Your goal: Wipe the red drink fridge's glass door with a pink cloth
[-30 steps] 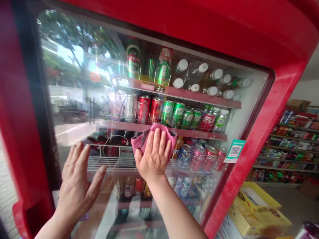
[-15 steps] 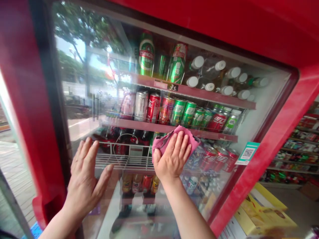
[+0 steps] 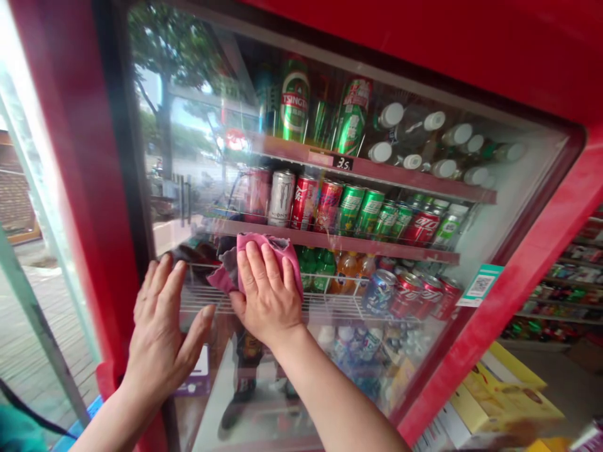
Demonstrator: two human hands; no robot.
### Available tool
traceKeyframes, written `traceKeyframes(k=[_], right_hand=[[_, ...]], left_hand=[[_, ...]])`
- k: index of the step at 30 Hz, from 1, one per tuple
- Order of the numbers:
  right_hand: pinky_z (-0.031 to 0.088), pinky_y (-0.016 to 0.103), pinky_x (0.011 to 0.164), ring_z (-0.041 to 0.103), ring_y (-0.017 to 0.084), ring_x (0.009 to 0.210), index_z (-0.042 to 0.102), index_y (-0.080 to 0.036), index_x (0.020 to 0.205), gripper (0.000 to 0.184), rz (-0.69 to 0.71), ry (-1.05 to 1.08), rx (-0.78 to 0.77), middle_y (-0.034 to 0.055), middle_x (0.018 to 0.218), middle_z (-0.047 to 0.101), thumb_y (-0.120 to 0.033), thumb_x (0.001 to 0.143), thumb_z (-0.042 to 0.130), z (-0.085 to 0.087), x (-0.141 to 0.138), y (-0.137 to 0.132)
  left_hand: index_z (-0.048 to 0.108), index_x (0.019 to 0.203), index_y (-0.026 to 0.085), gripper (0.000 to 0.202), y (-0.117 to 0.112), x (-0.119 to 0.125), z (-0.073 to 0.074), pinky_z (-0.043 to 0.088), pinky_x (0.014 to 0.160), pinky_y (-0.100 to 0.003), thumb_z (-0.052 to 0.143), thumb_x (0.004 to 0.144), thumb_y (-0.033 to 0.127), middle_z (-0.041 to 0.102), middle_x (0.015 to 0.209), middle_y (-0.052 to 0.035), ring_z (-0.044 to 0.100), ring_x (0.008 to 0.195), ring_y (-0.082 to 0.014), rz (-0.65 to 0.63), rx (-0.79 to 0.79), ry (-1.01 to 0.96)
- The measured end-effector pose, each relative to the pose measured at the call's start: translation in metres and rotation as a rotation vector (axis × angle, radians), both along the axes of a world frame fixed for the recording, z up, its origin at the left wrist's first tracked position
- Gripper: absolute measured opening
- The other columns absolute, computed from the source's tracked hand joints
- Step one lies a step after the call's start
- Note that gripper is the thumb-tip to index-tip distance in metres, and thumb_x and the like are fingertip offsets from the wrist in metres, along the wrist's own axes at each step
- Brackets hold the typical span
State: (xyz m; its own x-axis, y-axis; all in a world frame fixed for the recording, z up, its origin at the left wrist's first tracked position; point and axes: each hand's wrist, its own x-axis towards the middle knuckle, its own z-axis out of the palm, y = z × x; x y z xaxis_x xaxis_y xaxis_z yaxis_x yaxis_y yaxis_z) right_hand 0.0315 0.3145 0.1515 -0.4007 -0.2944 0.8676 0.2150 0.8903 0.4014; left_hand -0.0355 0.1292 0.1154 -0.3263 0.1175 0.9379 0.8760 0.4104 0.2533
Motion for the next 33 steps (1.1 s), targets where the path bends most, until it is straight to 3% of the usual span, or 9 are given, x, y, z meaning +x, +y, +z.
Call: traceKeyframes(k=[2, 6, 10, 16, 20, 23, 26, 31, 33], right_hand=[[0.014, 0.052, 0.141, 0.021, 0.028, 0.173, 0.017, -0.016, 0.180, 0.082, -0.023, -0.007, -0.010, 0.0110, 0.178, 0.041, -0.050, 0.112, 0.048, 0.006, 0.014, 0.014], [0.023, 0.068, 0.135, 0.020, 0.043, 0.171, 0.010, -0.007, 0.179, 0.087, -0.164, 0.213, -0.184, 0.0244, 0.181, 0.028, -0.056, 0.114, 0.040, 0.017, 0.022, 0.031], [0.024, 0.071, 0.132, 0.018, 0.046, 0.171, 0.013, 0.000, 0.177, 0.090, -0.196, 0.299, -0.222, 0.0293, 0.180, 0.027, -0.058, 0.113, 0.037, 0.013, -0.010, -0.001], [0.015, 0.062, 0.138, 0.014, 0.037, 0.173, 0.029, -0.003, 0.175, 0.082, -0.074, 0.185, -0.087, 0.0219, 0.175, 0.043, -0.054, 0.112, 0.045, -0.015, -0.053, -0.066], [0.008, 0.054, 0.141, 0.015, 0.029, 0.174, 0.042, -0.010, 0.171, 0.074, 0.028, 0.046, 0.030, 0.0128, 0.174, 0.048, -0.051, 0.110, 0.052, -0.038, -0.047, -0.068], [0.006, 0.049, 0.143, 0.017, 0.025, 0.173, 0.046, -0.013, 0.169, 0.071, 0.071, -0.068, 0.134, 0.0081, 0.173, 0.050, -0.048, 0.109, 0.057, -0.040, -0.037, -0.061], [0.004, 0.049, 0.143, 0.017, 0.025, 0.173, 0.044, -0.012, 0.170, 0.070, 0.052, -0.044, 0.115, 0.0090, 0.175, 0.047, -0.046, 0.110, 0.057, -0.013, -0.040, -0.067], [0.006, 0.058, 0.143, 0.016, 0.031, 0.174, 0.032, -0.010, 0.175, 0.073, 0.050, 0.126, -0.079, 0.0133, 0.183, 0.030, -0.042, 0.112, 0.048, 0.068, -0.082, -0.105], [0.005, 0.063, 0.142, 0.013, 0.033, 0.175, 0.025, -0.009, 0.177, 0.073, 0.107, 0.179, -0.148, 0.0141, 0.184, 0.027, -0.039, 0.113, 0.044, 0.082, -0.101, -0.121]], left_hand=[[0.020, 0.179, 0.028, 0.088, -0.009, -0.002, 0.003, 0.021, 0.140, -0.061, 0.066, 0.104, 0.037, 0.023, 0.185, -0.0138, 0.018, 0.173, -0.0372, -0.001, 0.001, 0.005], [0.022, 0.178, 0.025, 0.087, -0.028, -0.007, 0.004, 0.022, 0.140, -0.060, 0.066, 0.104, 0.037, 0.025, 0.185, -0.0149, 0.018, 0.174, -0.0366, -0.013, 0.005, 0.022], [0.022, 0.178, 0.022, 0.086, -0.039, -0.012, -0.002, 0.026, 0.140, -0.058, 0.066, 0.104, 0.035, 0.025, 0.185, -0.0154, 0.018, 0.174, -0.0359, -0.042, -0.006, 0.039], [0.025, 0.177, 0.018, 0.085, -0.054, -0.014, -0.017, 0.030, 0.138, -0.057, 0.066, 0.104, 0.034, 0.026, 0.184, -0.0172, 0.021, 0.173, -0.0350, -0.085, -0.038, 0.063], [0.025, 0.176, 0.016, 0.083, -0.069, -0.009, -0.025, 0.033, 0.138, -0.054, 0.064, 0.105, 0.030, 0.029, 0.183, -0.0188, 0.024, 0.172, -0.0330, -0.117, -0.038, 0.075], [0.027, 0.175, 0.013, 0.081, -0.080, -0.005, -0.028, 0.033, 0.138, -0.050, 0.064, 0.104, 0.025, 0.031, 0.182, -0.0195, 0.027, 0.171, -0.0318, -0.153, -0.022, 0.084], [0.030, 0.174, 0.013, 0.081, -0.087, -0.004, -0.030, 0.031, 0.139, -0.051, 0.066, 0.102, 0.022, 0.034, 0.180, -0.0197, 0.028, 0.171, -0.0328, -0.186, -0.010, 0.101], [0.032, 0.174, 0.012, 0.083, -0.096, -0.005, -0.035, 0.020, 0.141, -0.059, 0.069, 0.099, 0.020, 0.037, 0.179, -0.0215, 0.025, 0.171, -0.0373, -0.165, -0.019, 0.117], [0.032, 0.174, 0.012, 0.084, -0.100, -0.007, -0.039, 0.019, 0.141, -0.059, 0.069, 0.099, 0.019, 0.036, 0.179, -0.0215, 0.024, 0.172, -0.0381, -0.155, -0.019, 0.117]])
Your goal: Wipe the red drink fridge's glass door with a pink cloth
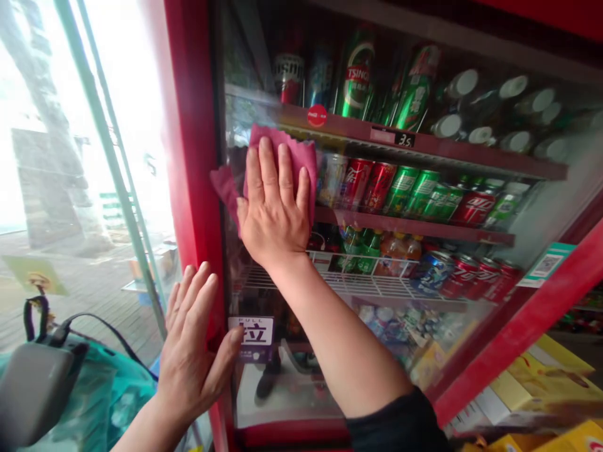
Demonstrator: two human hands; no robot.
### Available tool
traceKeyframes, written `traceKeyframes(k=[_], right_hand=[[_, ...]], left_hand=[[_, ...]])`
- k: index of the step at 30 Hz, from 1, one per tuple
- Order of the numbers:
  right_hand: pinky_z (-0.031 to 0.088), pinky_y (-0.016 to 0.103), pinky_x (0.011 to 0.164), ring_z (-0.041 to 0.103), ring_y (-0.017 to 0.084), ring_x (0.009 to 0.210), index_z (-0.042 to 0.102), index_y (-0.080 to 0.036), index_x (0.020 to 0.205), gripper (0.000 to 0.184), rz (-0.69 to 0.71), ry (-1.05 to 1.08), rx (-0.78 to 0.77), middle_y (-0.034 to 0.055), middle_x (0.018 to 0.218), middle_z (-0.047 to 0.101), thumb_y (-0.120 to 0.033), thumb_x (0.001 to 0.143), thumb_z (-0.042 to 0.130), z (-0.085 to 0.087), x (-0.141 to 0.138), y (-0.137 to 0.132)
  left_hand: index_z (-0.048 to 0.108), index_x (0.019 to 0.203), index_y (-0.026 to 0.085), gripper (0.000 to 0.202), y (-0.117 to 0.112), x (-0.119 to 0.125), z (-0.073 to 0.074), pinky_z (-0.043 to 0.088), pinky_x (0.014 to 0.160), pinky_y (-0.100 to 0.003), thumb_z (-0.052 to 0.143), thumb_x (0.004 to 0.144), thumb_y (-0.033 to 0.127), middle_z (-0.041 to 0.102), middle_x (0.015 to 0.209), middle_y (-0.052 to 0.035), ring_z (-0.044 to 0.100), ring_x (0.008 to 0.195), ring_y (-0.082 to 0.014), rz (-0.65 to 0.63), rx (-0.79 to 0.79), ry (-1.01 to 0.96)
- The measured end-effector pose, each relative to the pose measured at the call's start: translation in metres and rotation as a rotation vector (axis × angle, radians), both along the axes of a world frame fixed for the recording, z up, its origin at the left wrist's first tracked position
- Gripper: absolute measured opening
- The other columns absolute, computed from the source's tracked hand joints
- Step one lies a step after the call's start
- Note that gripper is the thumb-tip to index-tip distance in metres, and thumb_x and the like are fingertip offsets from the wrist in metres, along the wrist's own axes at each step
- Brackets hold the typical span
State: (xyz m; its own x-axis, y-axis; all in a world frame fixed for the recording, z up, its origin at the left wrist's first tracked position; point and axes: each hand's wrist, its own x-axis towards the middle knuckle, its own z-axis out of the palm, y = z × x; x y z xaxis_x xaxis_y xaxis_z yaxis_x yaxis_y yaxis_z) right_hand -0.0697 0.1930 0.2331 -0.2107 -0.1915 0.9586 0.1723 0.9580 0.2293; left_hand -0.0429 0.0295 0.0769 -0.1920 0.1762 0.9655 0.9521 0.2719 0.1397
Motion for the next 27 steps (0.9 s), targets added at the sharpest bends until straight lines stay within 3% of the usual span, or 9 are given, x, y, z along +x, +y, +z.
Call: traceKeyframes(k=[2, 5, 8, 10, 13, 16, 20, 23, 27], right_hand=[[0.005, 0.066, 0.141, 0.012, 0.033, 0.175, 0.018, -0.012, 0.179, 0.073, 0.074, 0.024, -0.038, 0.0138, 0.184, 0.028, -0.038, 0.114, 0.039, -0.011, -0.015, -0.013], [0.011, 0.064, 0.142, 0.017, 0.031, 0.174, 0.017, -0.017, 0.180, 0.072, 0.125, -0.012, -0.047, 0.0110, 0.182, 0.033, -0.038, 0.114, 0.039, -0.061, -0.022, -0.024], [0.010, 0.057, 0.144, 0.019, 0.028, 0.174, 0.031, -0.017, 0.177, 0.070, 0.057, -0.062, 0.026, 0.0094, 0.180, 0.038, -0.041, 0.113, 0.046, -0.116, -0.013, -0.021], [0.006, 0.052, 0.144, 0.016, 0.026, 0.174, 0.040, -0.017, 0.173, 0.067, -0.014, -0.081, 0.106, 0.0078, 0.179, 0.039, -0.047, 0.113, 0.048, -0.136, -0.002, -0.011], [0.004, 0.050, 0.144, 0.014, 0.025, 0.175, 0.046, -0.018, 0.170, 0.067, -0.102, -0.076, 0.166, 0.0070, 0.177, 0.044, -0.053, 0.113, 0.043, -0.146, 0.021, 0.020], [0.014, 0.054, 0.141, 0.021, 0.029, 0.173, 0.037, -0.014, 0.174, 0.072, -0.182, -0.007, 0.115, 0.0151, 0.171, 0.052, -0.053, 0.113, 0.040, -0.147, 0.052, 0.067], [0.023, 0.066, 0.136, 0.024, 0.041, 0.171, 0.023, -0.007, 0.177, 0.081, -0.276, 0.084, -0.039, 0.0260, 0.175, 0.041, -0.054, 0.113, 0.035, -0.150, 0.085, 0.118], [0.023, 0.072, 0.133, 0.021, 0.044, 0.171, 0.019, -0.003, 0.177, 0.083, -0.292, 0.121, -0.165, 0.0293, 0.178, 0.033, -0.052, 0.112, 0.036, -0.152, 0.088, 0.118], [0.021, 0.071, 0.135, 0.017, 0.042, 0.172, 0.019, -0.003, 0.177, 0.081, -0.282, 0.101, -0.221, 0.0275, 0.177, 0.036, -0.045, 0.111, 0.039, -0.158, 0.067, 0.079]], left_hand=[[0.032, 0.174, 0.012, 0.085, -0.004, -0.004, -0.004, 0.019, 0.141, -0.059, 0.070, 0.098, 0.019, 0.035, 0.179, -0.0207, 0.023, 0.172, -0.0385, 0.009, -0.001, -0.005], [0.032, 0.175, 0.013, 0.085, -0.009, -0.010, -0.009, 0.019, 0.141, -0.058, 0.070, 0.099, 0.020, 0.034, 0.180, -0.0193, 0.024, 0.172, -0.0378, 0.030, -0.004, -0.010], [0.031, 0.175, 0.015, 0.086, -0.009, -0.013, -0.010, 0.018, 0.141, -0.057, 0.070, 0.099, 0.021, 0.033, 0.181, -0.0181, 0.025, 0.172, -0.0374, 0.031, -0.001, 0.000], [0.030, 0.176, 0.016, 0.086, -0.006, -0.012, -0.008, 0.019, 0.141, -0.057, 0.069, 0.099, 0.022, 0.032, 0.182, -0.0166, 0.024, 0.172, -0.0379, 0.006, -0.011, 0.007], [0.029, 0.176, 0.019, 0.088, 0.002, -0.009, -0.009, 0.020, 0.141, -0.056, 0.070, 0.098, 0.021, 0.030, 0.183, -0.0143, 0.023, 0.172, -0.0379, -0.044, -0.034, 0.016], [0.029, 0.176, 0.019, 0.089, 0.009, -0.006, -0.014, 0.019, 0.142, -0.057, 0.070, 0.098, 0.020, 0.030, 0.183, -0.0139, 0.023, 0.172, -0.0381, -0.084, -0.044, 0.003], [0.030, 0.176, 0.019, 0.089, 0.015, -0.002, -0.022, 0.022, 0.141, -0.060, 0.071, 0.097, 0.021, 0.031, 0.183, -0.0145, 0.024, 0.172, -0.0390, -0.111, -0.045, -0.033], [0.027, 0.177, 0.022, 0.091, 0.020, 0.001, -0.025, 0.021, 0.140, -0.063, 0.071, 0.097, 0.022, 0.030, 0.183, -0.0137, 0.023, 0.172, -0.0389, -0.105, -0.061, -0.061], [0.027, 0.178, 0.026, 0.091, 0.028, 0.006, -0.023, 0.021, 0.141, -0.063, 0.071, 0.098, 0.023, 0.030, 0.184, -0.0104, 0.024, 0.172, -0.0382, -0.108, -0.045, -0.078]])
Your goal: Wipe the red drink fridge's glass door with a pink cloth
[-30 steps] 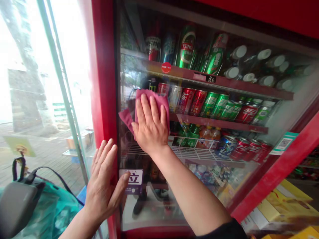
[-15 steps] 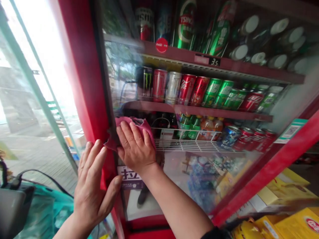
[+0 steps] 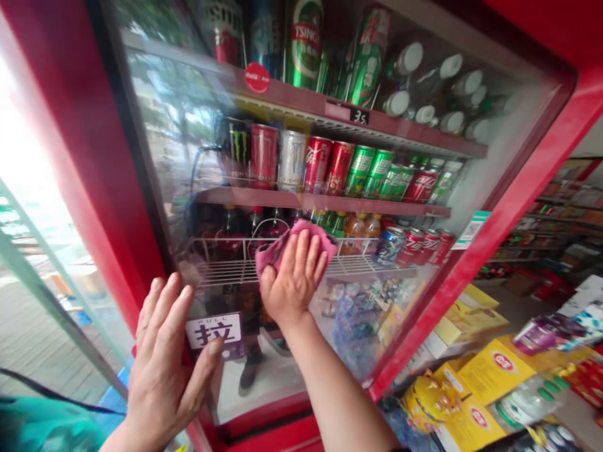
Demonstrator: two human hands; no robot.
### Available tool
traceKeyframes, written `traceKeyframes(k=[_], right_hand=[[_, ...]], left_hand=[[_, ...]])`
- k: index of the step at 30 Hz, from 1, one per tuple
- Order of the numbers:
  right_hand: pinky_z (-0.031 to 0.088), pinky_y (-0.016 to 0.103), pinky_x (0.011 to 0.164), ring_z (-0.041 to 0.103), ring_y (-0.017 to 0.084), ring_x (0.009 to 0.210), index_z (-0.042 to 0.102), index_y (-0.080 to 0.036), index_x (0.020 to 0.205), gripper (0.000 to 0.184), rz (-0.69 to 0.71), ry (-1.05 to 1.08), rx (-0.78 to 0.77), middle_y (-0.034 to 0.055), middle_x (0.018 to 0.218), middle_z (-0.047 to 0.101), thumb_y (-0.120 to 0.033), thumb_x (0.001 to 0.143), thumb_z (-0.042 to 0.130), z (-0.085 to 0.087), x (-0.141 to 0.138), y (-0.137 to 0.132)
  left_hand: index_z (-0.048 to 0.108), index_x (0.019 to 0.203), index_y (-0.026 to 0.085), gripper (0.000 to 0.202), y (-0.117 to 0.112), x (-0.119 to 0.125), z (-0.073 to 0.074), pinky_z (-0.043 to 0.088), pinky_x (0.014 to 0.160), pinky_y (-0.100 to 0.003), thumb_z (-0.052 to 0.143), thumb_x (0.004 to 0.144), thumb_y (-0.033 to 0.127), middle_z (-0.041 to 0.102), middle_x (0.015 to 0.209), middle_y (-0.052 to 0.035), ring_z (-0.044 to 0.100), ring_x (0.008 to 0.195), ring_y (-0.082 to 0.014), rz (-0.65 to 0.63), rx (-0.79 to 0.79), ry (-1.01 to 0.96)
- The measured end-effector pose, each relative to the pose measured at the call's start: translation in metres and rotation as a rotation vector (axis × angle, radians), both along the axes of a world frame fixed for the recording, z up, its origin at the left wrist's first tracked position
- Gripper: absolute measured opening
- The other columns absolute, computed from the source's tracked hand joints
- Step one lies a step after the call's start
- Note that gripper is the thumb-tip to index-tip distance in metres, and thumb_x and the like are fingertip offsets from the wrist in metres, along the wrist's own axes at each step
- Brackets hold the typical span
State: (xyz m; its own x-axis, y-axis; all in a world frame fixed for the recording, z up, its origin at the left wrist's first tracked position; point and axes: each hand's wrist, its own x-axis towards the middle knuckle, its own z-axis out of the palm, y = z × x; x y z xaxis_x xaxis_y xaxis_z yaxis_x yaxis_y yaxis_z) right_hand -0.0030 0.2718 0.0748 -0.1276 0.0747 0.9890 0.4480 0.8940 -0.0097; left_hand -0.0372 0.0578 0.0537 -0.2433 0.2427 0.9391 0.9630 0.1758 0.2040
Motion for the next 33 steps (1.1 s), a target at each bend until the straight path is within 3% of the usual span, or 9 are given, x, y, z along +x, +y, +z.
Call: traceKeyframes(k=[4, 8, 11, 14, 17, 22, 25, 28, 33], right_hand=[[0.012, 0.057, 0.142, 0.014, 0.030, 0.174, 0.041, -0.017, 0.173, 0.069, 0.058, -0.196, 0.211, 0.0082, 0.180, 0.039, -0.051, 0.112, 0.040, -0.012, -0.015, -0.029], [0.011, 0.049, 0.143, 0.010, 0.023, 0.175, 0.049, -0.027, 0.168, 0.066, 0.059, -0.269, 0.316, -0.0027, 0.183, 0.029, -0.062, 0.113, 0.041, -0.015, -0.001, -0.014], [0.012, 0.049, 0.143, 0.013, 0.022, 0.175, 0.050, -0.025, 0.168, 0.065, 0.082, -0.235, 0.299, 0.0001, 0.179, 0.041, -0.059, 0.113, 0.044, -0.015, 0.024, 0.028], [0.017, 0.053, 0.142, 0.024, 0.028, 0.172, 0.045, -0.018, 0.171, 0.069, 0.064, -0.133, 0.243, 0.0105, 0.167, 0.057, -0.055, 0.112, 0.043, -0.016, 0.054, 0.081], [0.023, 0.060, 0.137, 0.030, 0.036, 0.169, 0.030, -0.011, 0.176, 0.075, 0.005, -0.053, 0.155, 0.0207, 0.166, 0.056, -0.048, 0.111, 0.041, -0.015, 0.079, 0.121], [0.023, 0.068, 0.135, 0.019, 0.042, 0.172, 0.020, -0.002, 0.177, 0.080, -0.039, 0.006, -0.019, 0.0288, 0.173, 0.042, -0.046, 0.112, 0.038, -0.011, 0.088, 0.129], [0.018, 0.065, 0.138, 0.018, 0.040, 0.173, 0.028, -0.004, 0.175, 0.078, -0.001, -0.031, -0.005, 0.0251, 0.174, 0.044, -0.044, 0.110, 0.041, -0.014, 0.079, 0.114], [0.015, 0.057, 0.141, 0.024, 0.033, 0.172, 0.052, -0.020, 0.167, 0.066, 0.071, -0.087, 0.129, 0.0114, 0.170, 0.054, -0.048, 0.108, 0.048, -0.018, 0.072, 0.110], [0.015, 0.051, 0.142, 0.026, 0.027, 0.171, 0.066, -0.031, 0.154, 0.056, 0.092, -0.095, 0.218, 0.0005, 0.167, 0.058, -0.057, 0.106, 0.053, -0.017, 0.087, 0.143]], left_hand=[[0.027, 0.178, 0.029, 0.092, 0.016, 0.006, 0.001, 0.022, 0.140, -0.066, 0.072, 0.097, 0.024, 0.028, 0.184, -0.0098, 0.023, 0.172, -0.0400, 0.024, 0.016, -0.033], [0.025, 0.178, 0.028, 0.095, 0.042, 0.018, 0.003, 0.021, 0.140, -0.068, 0.074, 0.097, 0.022, 0.026, 0.185, -0.0110, 0.021, 0.172, -0.0409, 0.025, 0.006, -0.025], [0.024, 0.178, 0.028, 0.096, 0.065, 0.028, 0.006, 0.021, 0.139, -0.068, 0.074, 0.097, 0.021, 0.025, 0.185, -0.0114, 0.021, 0.172, -0.0407, 0.002, -0.011, -0.013], [0.023, 0.178, 0.028, 0.096, 0.085, 0.037, 0.010, 0.022, 0.139, -0.069, 0.073, 0.097, 0.021, 0.024, 0.185, -0.0116, 0.022, 0.172, -0.0412, -0.001, -0.005, -0.012], [0.022, 0.179, 0.028, 0.095, 0.100, 0.043, 0.013, 0.023, 0.138, -0.070, 0.072, 0.098, 0.022, 0.024, 0.185, -0.0119, 0.022, 0.172, -0.0415, 0.011, -0.001, -0.015], [0.022, 0.179, 0.031, 0.095, 0.114, 0.049, 0.019, 0.024, 0.139, -0.070, 0.071, 0.099, 0.023, 0.023, 0.186, -0.0083, 0.023, 0.171, -0.0426, 0.077, 0.004, -0.033], [0.023, 0.178, 0.032, 0.094, 0.126, 0.052, 0.022, 0.023, 0.140, -0.070, 0.071, 0.099, 0.022, 0.024, 0.186, -0.0072, 0.023, 0.171, -0.0421, 0.111, 0.020, -0.045], [0.022, 0.179, 0.029, 0.096, 0.144, 0.058, 0.025, 0.023, 0.139, -0.071, 0.073, 0.097, 0.021, 0.024, 0.185, -0.0113, 0.022, 0.172, -0.0425, 0.112, 0.001, -0.025], [0.022, 0.179, 0.025, 0.099, 0.179, 0.069, 0.030, 0.022, 0.140, -0.070, 0.074, 0.095, 0.019, 0.023, 0.185, -0.0152, 0.020, 0.172, -0.0432, 0.109, -0.035, 0.007]])
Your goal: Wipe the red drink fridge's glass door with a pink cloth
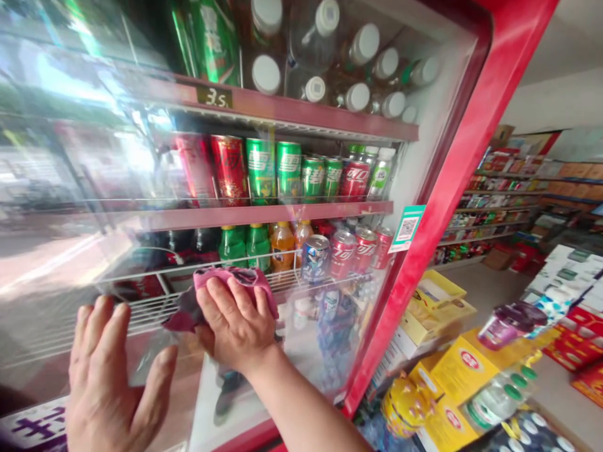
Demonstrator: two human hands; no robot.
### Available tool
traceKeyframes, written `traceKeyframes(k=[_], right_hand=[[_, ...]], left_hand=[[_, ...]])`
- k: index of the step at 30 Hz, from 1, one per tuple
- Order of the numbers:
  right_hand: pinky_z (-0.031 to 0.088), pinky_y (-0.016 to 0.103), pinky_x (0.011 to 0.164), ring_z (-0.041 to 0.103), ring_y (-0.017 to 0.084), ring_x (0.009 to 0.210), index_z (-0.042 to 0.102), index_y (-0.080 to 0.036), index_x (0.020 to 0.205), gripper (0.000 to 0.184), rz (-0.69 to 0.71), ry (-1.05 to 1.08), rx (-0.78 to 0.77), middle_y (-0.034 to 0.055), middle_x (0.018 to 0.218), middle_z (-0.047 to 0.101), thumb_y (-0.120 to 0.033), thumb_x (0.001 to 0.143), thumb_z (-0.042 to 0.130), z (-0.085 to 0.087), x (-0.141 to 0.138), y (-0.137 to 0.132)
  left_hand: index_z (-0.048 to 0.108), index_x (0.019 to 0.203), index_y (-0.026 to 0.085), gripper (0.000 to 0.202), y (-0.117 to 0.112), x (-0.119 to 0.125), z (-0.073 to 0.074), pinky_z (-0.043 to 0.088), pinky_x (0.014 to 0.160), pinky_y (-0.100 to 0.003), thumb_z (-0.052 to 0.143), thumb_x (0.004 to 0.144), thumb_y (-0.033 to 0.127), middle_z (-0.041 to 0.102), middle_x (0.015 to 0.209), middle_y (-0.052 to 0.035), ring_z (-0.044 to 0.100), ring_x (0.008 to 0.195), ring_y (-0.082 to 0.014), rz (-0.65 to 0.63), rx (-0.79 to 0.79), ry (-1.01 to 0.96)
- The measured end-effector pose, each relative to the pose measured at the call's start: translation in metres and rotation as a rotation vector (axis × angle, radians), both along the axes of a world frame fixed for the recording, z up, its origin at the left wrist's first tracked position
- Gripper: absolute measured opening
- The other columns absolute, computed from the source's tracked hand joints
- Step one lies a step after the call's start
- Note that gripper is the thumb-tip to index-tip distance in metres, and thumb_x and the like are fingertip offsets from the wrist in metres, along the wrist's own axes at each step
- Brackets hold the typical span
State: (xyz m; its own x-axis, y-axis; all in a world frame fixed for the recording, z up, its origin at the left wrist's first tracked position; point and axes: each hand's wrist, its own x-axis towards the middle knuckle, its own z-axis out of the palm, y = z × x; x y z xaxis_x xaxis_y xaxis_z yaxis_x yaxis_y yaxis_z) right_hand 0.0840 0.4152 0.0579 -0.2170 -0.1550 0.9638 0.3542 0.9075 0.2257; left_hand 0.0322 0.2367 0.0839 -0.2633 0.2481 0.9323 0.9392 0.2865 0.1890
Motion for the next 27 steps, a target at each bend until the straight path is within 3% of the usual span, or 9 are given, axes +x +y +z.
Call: traceKeyframes(k=[4, 9, 12, 15, 18, 20, 23, 25, 27], right_hand=[[0.017, 0.055, 0.141, 0.029, 0.032, 0.170, 0.059, -0.023, 0.162, 0.066, -0.036, 0.050, -0.044, 0.0114, 0.161, 0.063, -0.056, 0.106, 0.051, 0.002, 0.032, 0.051], [0.023, 0.064, 0.137, 0.031, 0.039, 0.169, 0.027, -0.011, 0.177, 0.080, -0.090, 0.092, -0.099, 0.0215, 0.165, 0.056, -0.050, 0.109, 0.042, 0.000, 0.075, 0.115], [0.026, 0.072, 0.132, 0.027, 0.044, 0.169, 0.019, -0.009, 0.179, 0.080, -0.132, 0.129, -0.205, 0.0261, 0.172, 0.045, -0.049, 0.111, 0.036, 0.004, 0.089, 0.130], [0.023, 0.074, 0.132, 0.017, 0.046, 0.172, 0.017, -0.003, 0.178, 0.082, -0.138, 0.155, -0.337, 0.0299, 0.176, 0.035, -0.048, 0.112, 0.036, 0.009, 0.087, 0.120], [0.016, 0.067, 0.138, 0.014, 0.040, 0.173, 0.021, -0.004, 0.177, 0.080, -0.073, 0.109, -0.295, 0.0248, 0.174, 0.044, -0.047, 0.112, 0.038, 0.011, 0.079, 0.104], [0.013, 0.059, 0.141, 0.021, 0.034, 0.173, 0.033, -0.013, 0.176, 0.074, -0.006, 0.058, -0.173, 0.0149, 0.168, 0.055, -0.049, 0.112, 0.042, 0.010, 0.077, 0.104], [0.013, 0.052, 0.143, 0.028, 0.026, 0.171, 0.054, -0.029, 0.166, 0.063, 0.014, 0.002, -0.048, 0.0018, 0.161, 0.064, -0.057, 0.110, 0.047, 0.008, 0.086, 0.124], [0.014, 0.051, 0.143, 0.029, 0.026, 0.170, 0.057, -0.031, 0.163, 0.062, -0.020, 0.002, -0.041, 0.0015, 0.160, 0.065, -0.059, 0.109, 0.046, 0.009, 0.099, 0.146], [0.016, 0.055, 0.142, 0.030, 0.030, 0.170, 0.051, -0.026, 0.168, 0.068, -0.057, 0.028, -0.074, 0.0074, 0.162, 0.064, -0.057, 0.109, 0.045, 0.011, 0.115, 0.168]], left_hand=[[0.022, 0.179, 0.024, 0.099, 0.026, 0.012, 0.003, 0.020, 0.141, -0.070, 0.075, 0.095, 0.019, 0.021, 0.186, -0.0140, 0.018, 0.172, -0.0432, 0.007, -0.001, 0.004], [0.020, 0.179, 0.025, 0.101, 0.055, 0.032, 0.007, 0.016, 0.141, -0.072, 0.075, 0.094, 0.018, 0.018, 0.186, -0.0114, 0.015, 0.173, -0.0439, 0.020, 0.004, 0.033], [0.019, 0.179, 0.026, 0.101, 0.065, 0.044, 0.010, 0.017, 0.140, -0.074, 0.074, 0.095, 0.017, 0.017, 0.187, -0.0102, 0.014, 0.173, -0.0442, 0.016, -0.010, 0.032], [0.019, 0.179, 0.027, 0.101, 0.072, 0.054, 0.010, 0.018, 0.140, -0.073, 0.074, 0.095, 0.016, 0.017, 0.187, -0.0101, 0.015, 0.173, -0.0438, 0.030, -0.026, 0.021], [0.020, 0.179, 0.027, 0.101, 0.082, 0.063, 0.008, 0.018, 0.141, -0.071, 0.074, 0.095, 0.016, 0.018, 0.187, -0.0104, 0.016, 0.173, -0.0435, 0.043, -0.049, 0.014], [0.020, 0.179, 0.027, 0.101, 0.092, 0.069, 0.008, 0.018, 0.141, -0.070, 0.074, 0.095, 0.016, 0.018, 0.187, -0.0103, 0.016, 0.173, -0.0433, 0.040, -0.062, 0.014], [0.020, 0.179, 0.028, 0.101, 0.109, 0.079, 0.009, 0.017, 0.142, -0.069, 0.074, 0.095, 0.016, 0.017, 0.187, -0.0096, 0.015, 0.173, -0.0430, 0.022, -0.074, 0.018], [0.020, 0.179, 0.028, 0.102, 0.119, 0.086, 0.010, 0.017, 0.142, -0.069, 0.074, 0.094, 0.016, 0.017, 0.187, -0.0092, 0.015, 0.173, -0.0431, 0.013, -0.079, 0.021], [0.020, 0.179, 0.028, 0.102, 0.128, 0.092, 0.010, 0.017, 0.142, -0.069, 0.075, 0.094, 0.016, 0.018, 0.187, -0.0094, 0.015, 0.173, -0.0432, 0.006, -0.081, 0.017]])
